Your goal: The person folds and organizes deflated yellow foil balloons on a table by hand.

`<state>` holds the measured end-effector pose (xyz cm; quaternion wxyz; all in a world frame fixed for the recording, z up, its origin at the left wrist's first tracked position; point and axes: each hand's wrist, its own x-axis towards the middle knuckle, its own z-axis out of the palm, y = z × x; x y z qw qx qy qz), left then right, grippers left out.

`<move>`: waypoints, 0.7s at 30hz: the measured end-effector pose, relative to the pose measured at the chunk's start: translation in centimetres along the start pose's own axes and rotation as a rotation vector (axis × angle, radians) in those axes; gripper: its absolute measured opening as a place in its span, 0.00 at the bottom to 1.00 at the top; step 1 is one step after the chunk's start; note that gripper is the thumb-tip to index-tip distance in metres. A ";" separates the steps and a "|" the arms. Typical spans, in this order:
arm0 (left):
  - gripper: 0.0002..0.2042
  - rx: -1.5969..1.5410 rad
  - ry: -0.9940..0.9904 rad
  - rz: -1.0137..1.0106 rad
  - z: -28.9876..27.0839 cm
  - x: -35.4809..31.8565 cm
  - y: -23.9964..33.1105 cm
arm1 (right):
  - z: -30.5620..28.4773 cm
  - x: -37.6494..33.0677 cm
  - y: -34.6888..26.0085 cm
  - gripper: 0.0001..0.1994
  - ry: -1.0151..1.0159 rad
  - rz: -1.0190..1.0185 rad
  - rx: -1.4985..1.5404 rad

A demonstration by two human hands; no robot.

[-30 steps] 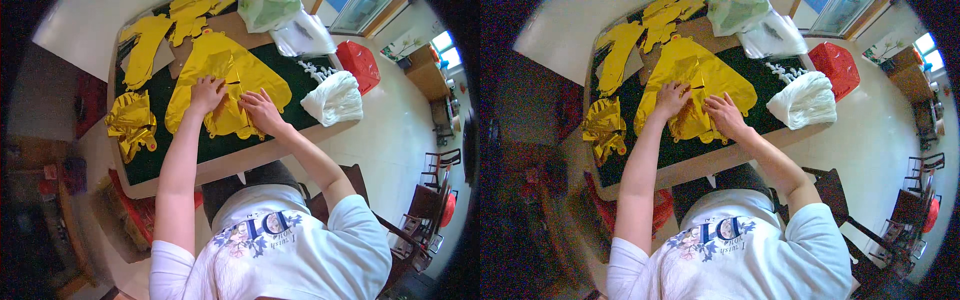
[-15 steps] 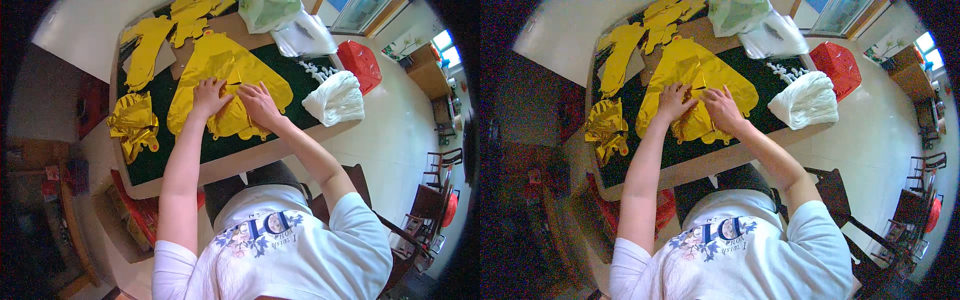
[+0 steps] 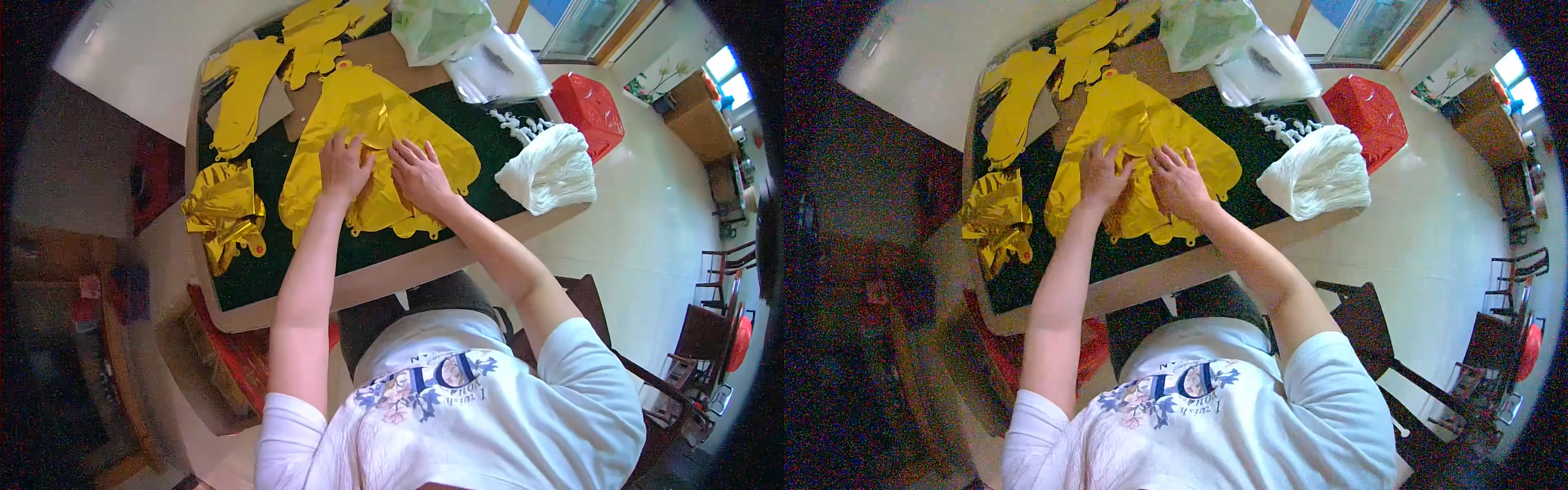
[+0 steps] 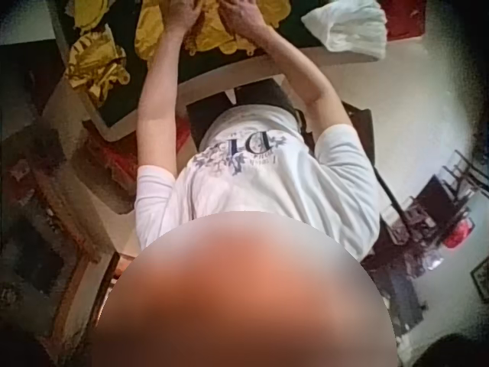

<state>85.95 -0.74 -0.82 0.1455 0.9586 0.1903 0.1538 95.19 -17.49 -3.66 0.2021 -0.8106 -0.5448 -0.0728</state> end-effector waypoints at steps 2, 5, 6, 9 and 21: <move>0.20 0.100 0.244 0.198 0.4 0.0 1.1 | 0.0 -0.1 0.2 0.25 -0.032 -0.020 -0.055; 0.21 0.188 0.108 0.217 1.5 -0.5 2.4 | 0.0 -0.2 0.2 0.28 -0.052 -0.008 -0.045; 0.20 0.183 0.071 0.189 1.8 -0.6 2.4 | 0.1 -0.1 0.1 0.28 -0.049 -0.008 -0.044; 0.20 0.202 0.060 0.166 2.5 -0.8 1.8 | 0.1 -0.1 -0.1 0.29 -0.035 -0.003 -0.053; 0.20 0.217 0.045 0.189 2.6 -0.3 1.9 | -0.5 0.1 0.0 0.26 0.004 0.038 0.006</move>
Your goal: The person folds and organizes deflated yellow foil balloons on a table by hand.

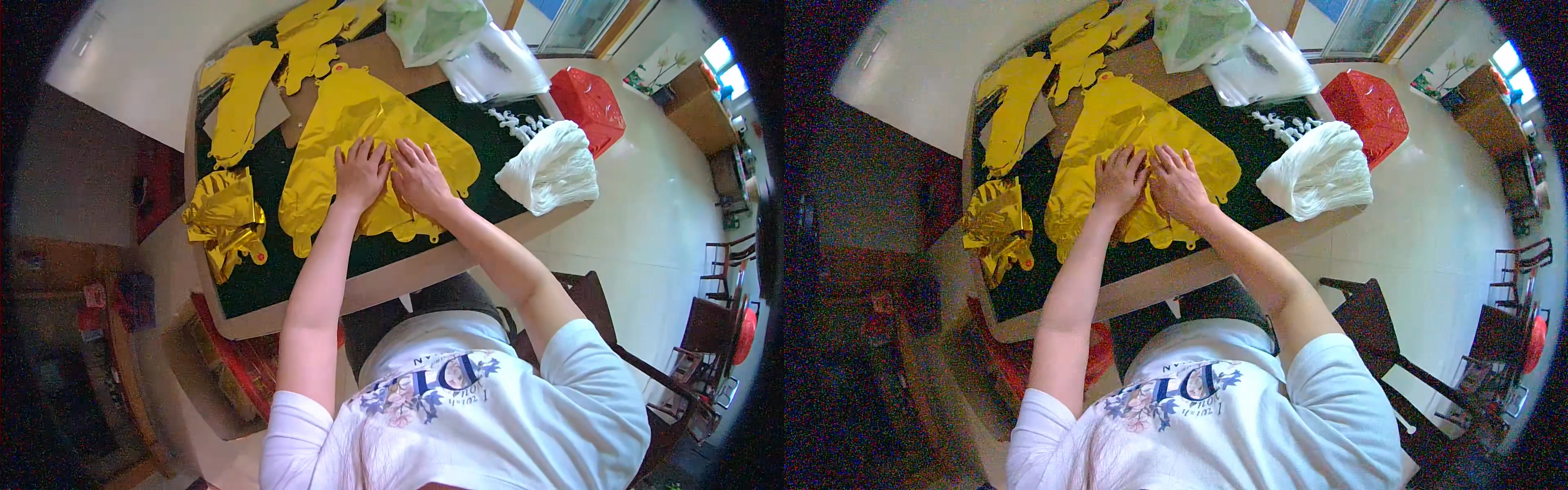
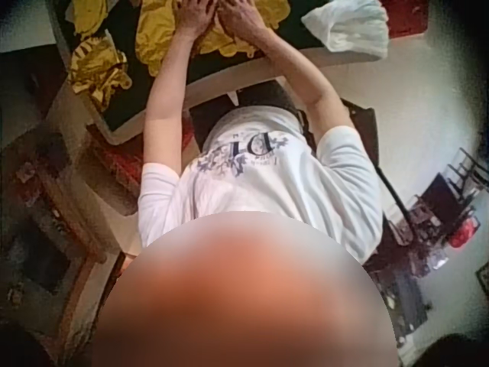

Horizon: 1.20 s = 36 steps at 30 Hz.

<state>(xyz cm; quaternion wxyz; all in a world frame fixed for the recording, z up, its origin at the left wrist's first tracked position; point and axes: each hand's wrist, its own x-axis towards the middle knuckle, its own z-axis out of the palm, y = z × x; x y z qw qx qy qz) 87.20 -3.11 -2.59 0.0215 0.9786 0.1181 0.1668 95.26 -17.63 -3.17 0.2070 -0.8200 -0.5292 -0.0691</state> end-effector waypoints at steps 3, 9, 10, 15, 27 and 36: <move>0.20 -0.008 0.014 -0.023 0.3 -0.3 0.0 | 0.0 0.1 -0.3 0.25 0.005 0.000 0.015; 0.20 -0.077 0.016 -0.050 -0.1 -0.3 0.5 | -0.7 0.2 0.1 0.23 0.076 0.041 0.178; 0.20 -0.075 0.018 -0.056 -0.2 -0.5 0.3 | -1.3 0.1 -0.2 0.20 0.119 0.041 0.167; 0.20 -0.091 -0.010 -0.061 -0.4 -0.5 0.0 | -3.1 -1.6 -0.9 0.16 0.086 -0.056 0.108; 0.24 -0.080 -0.018 -0.011 -0.7 -0.1 0.0 | -1.7 -2.6 0.2 0.19 0.041 -0.086 0.044; 0.25 -0.086 -0.030 -0.025 -0.5 -0.4 -0.3 | -4.8 -6.2 -0.9 0.17 -0.052 -0.161 0.023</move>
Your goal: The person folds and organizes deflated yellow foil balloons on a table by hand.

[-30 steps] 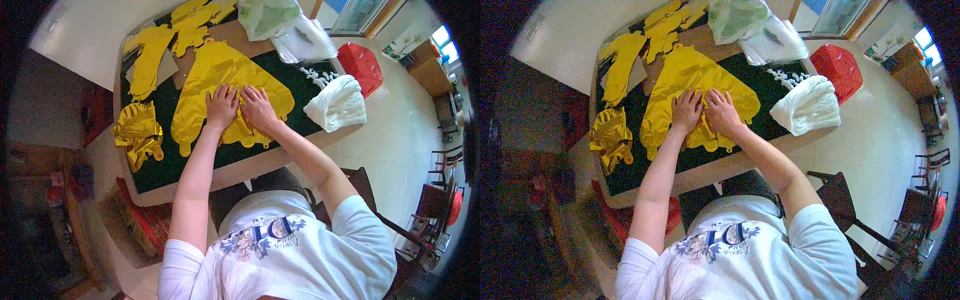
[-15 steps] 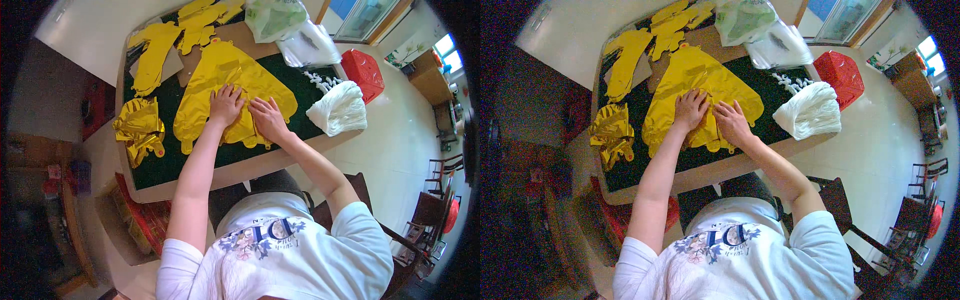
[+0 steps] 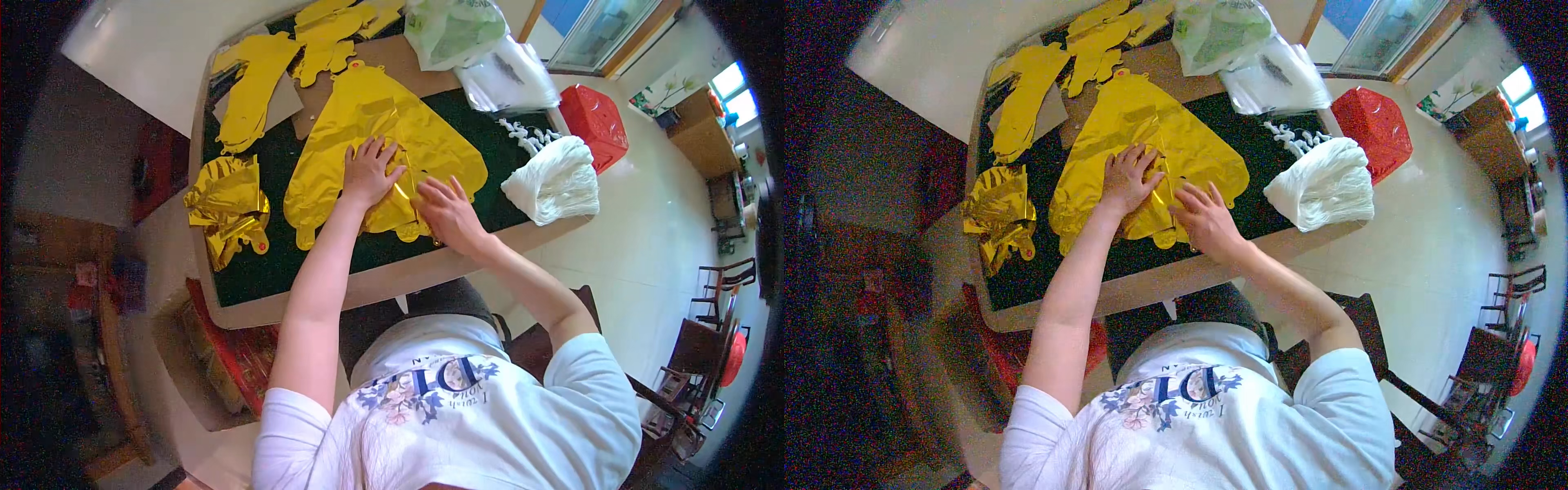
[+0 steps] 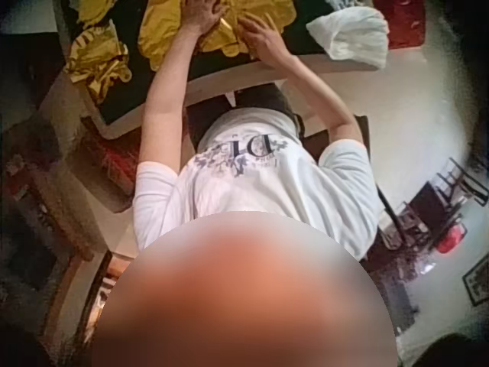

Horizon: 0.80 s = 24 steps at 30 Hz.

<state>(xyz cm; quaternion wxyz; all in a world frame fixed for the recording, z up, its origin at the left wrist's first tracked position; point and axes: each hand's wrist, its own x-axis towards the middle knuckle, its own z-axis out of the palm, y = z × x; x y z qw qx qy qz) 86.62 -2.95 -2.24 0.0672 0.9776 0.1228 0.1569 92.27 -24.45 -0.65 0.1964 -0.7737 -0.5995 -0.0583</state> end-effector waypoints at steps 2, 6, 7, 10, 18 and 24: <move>0.25 -0.006 0.011 0.005 0.1 -0.1 -0.1 | -1.2 -1.6 -0.9 0.16 -0.051 -0.060 0.035; 0.25 -0.014 0.024 0.006 0.1 -0.2 0.0 | -2.2 -3.1 0.0 0.15 0.039 -0.032 0.193; 0.25 -0.013 0.025 0.008 0.2 -0.2 -0.1 | -2.5 -2.7 0.1 0.10 0.113 0.093 0.153; 0.25 -0.006 0.044 0.009 0.4 -0.2 -0.2 | -2.6 -1.3 0.5 0.06 0.084 0.464 0.006; 0.26 -0.016 -0.005 -0.014 0.3 -0.3 -0.1 | -1.8 0.1 1.5 0.11 -0.058 0.623 0.200; 0.26 -0.025 -0.023 -0.019 0.3 -0.1 0.2 | -0.8 -0.1 2.3 0.10 0.042 0.577 -0.007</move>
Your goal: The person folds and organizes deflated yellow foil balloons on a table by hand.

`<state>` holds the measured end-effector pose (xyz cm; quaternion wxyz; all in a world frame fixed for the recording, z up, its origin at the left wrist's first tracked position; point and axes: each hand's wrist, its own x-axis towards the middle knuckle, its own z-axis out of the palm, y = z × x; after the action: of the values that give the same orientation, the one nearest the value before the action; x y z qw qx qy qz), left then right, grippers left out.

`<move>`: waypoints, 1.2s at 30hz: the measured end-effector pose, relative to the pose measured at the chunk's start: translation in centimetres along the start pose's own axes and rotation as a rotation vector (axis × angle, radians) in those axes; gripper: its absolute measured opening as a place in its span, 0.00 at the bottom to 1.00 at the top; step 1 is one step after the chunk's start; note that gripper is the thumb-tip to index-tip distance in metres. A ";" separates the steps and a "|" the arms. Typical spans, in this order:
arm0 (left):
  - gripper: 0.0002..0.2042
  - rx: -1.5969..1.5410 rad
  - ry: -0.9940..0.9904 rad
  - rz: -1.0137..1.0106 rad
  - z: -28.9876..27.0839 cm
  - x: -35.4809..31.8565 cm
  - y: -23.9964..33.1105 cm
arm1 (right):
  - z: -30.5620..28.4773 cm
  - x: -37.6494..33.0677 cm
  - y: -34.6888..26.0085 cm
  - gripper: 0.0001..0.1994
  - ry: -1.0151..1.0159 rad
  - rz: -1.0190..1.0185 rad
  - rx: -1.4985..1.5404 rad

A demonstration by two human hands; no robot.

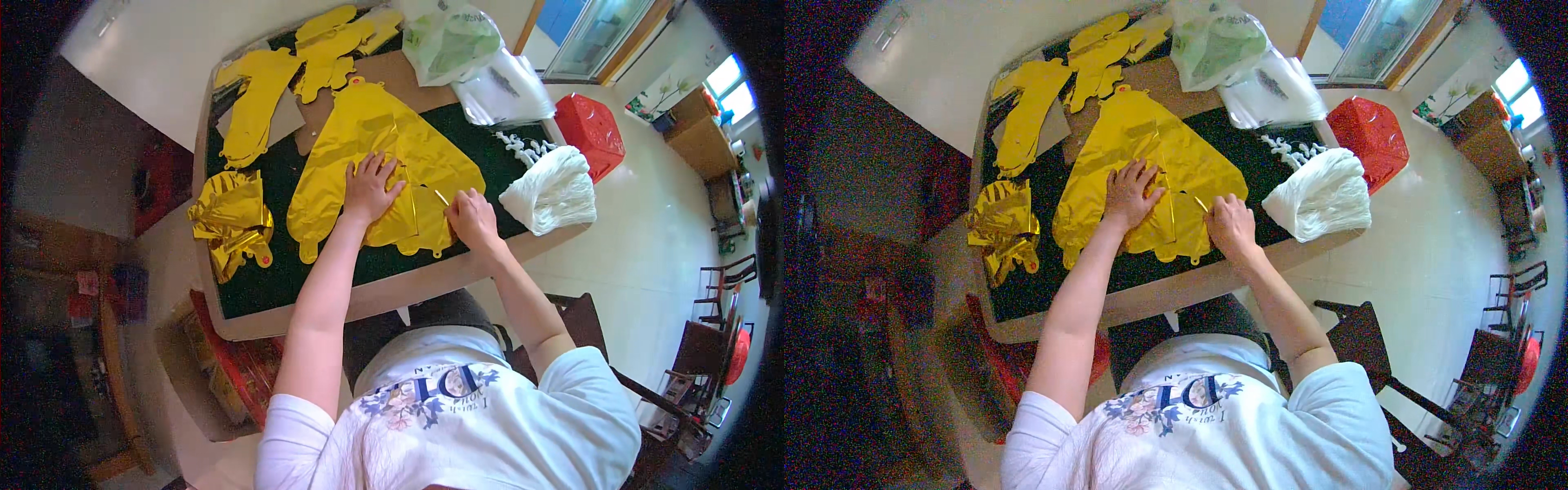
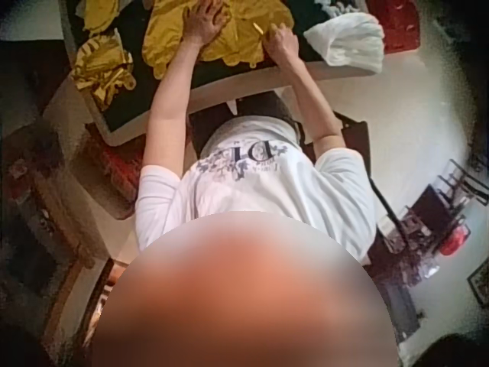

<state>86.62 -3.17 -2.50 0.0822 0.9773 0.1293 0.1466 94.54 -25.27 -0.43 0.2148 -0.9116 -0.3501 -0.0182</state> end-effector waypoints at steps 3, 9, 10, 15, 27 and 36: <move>0.26 -0.006 0.000 -0.003 0.0 -0.1 -0.2 | -0.9 0.3 -0.9 0.10 -0.010 -0.034 0.084; 0.26 -0.014 -0.053 -0.023 -0.4 0.1 0.1 | -0.5 -1.0 -0.5 0.09 -0.049 -0.014 0.482; 0.26 -0.015 -0.053 -0.026 -0.4 0.0 0.0 | -0.4 -1.7 -0.8 0.09 -0.051 -0.016 0.482; 0.26 -0.008 -0.087 -0.043 -0.8 0.1 0.2 | 0.7 -3.6 -1.9 0.20 -0.026 -0.345 0.034; 0.26 0.030 0.053 0.019 0.8 -0.1 -0.6 | 0.6 -2.4 -4.6 0.24 -0.149 -0.524 0.097; 0.22 -0.103 -0.028 -0.002 -0.6 1.0 -1.0 | 1.0 -2.3 -4.5 0.22 -0.140 -0.567 0.102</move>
<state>87.09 -1.89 -1.85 0.1344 0.9736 0.1213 0.1391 89.81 -23.34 -0.11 0.2222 -0.7646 -0.6050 0.0030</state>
